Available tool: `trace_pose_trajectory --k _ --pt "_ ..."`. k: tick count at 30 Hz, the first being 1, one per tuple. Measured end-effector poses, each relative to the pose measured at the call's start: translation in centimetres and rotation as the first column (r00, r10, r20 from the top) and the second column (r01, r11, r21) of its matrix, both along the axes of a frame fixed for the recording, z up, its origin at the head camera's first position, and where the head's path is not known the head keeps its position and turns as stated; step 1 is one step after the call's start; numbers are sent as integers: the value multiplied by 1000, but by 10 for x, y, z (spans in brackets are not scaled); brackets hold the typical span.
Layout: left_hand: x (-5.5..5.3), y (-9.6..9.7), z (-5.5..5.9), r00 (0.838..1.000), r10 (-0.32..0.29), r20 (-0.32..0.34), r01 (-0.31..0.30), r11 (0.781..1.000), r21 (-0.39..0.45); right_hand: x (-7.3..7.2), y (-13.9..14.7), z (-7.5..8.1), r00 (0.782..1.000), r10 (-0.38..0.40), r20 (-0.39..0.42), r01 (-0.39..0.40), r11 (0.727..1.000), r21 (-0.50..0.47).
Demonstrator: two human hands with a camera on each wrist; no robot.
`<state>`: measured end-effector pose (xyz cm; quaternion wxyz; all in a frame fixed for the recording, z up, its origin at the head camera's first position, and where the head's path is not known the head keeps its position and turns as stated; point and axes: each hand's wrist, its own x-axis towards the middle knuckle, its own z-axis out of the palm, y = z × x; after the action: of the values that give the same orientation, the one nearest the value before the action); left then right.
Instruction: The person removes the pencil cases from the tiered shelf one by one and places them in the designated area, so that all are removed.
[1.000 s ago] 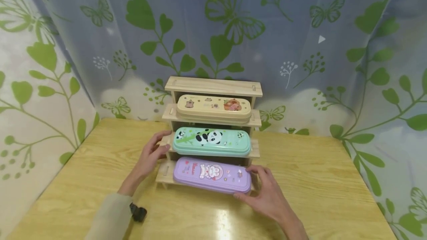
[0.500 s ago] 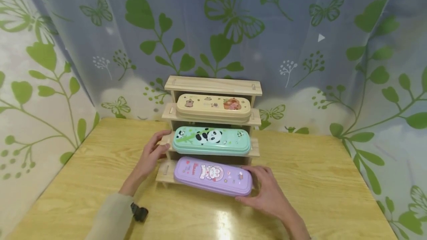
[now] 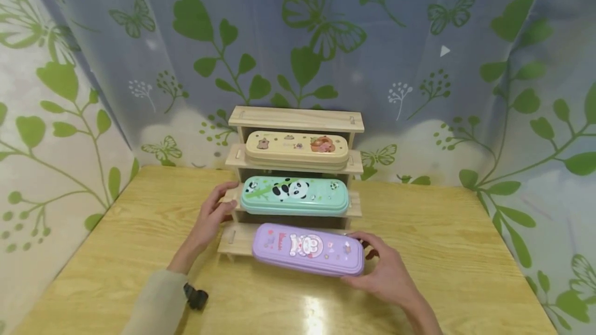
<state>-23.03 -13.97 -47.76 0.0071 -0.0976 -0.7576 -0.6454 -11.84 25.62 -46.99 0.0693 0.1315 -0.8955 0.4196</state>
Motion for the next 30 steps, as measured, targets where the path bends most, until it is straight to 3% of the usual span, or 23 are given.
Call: trace_pose_trajectory --k 9,24,30 --pt "0 0 -2 1000 -4 4 4 1000 20 3 14 -2 998 7 68 -2 998 -69" --pt "0 1 -1 1000 1 3 -1 1000 7 13 38 3 997 34 67 -20 978 -207" --pt "0 1 -1 1000 -1 9 1 1000 1 14 45 5 998 34 49 -18 958 -287"
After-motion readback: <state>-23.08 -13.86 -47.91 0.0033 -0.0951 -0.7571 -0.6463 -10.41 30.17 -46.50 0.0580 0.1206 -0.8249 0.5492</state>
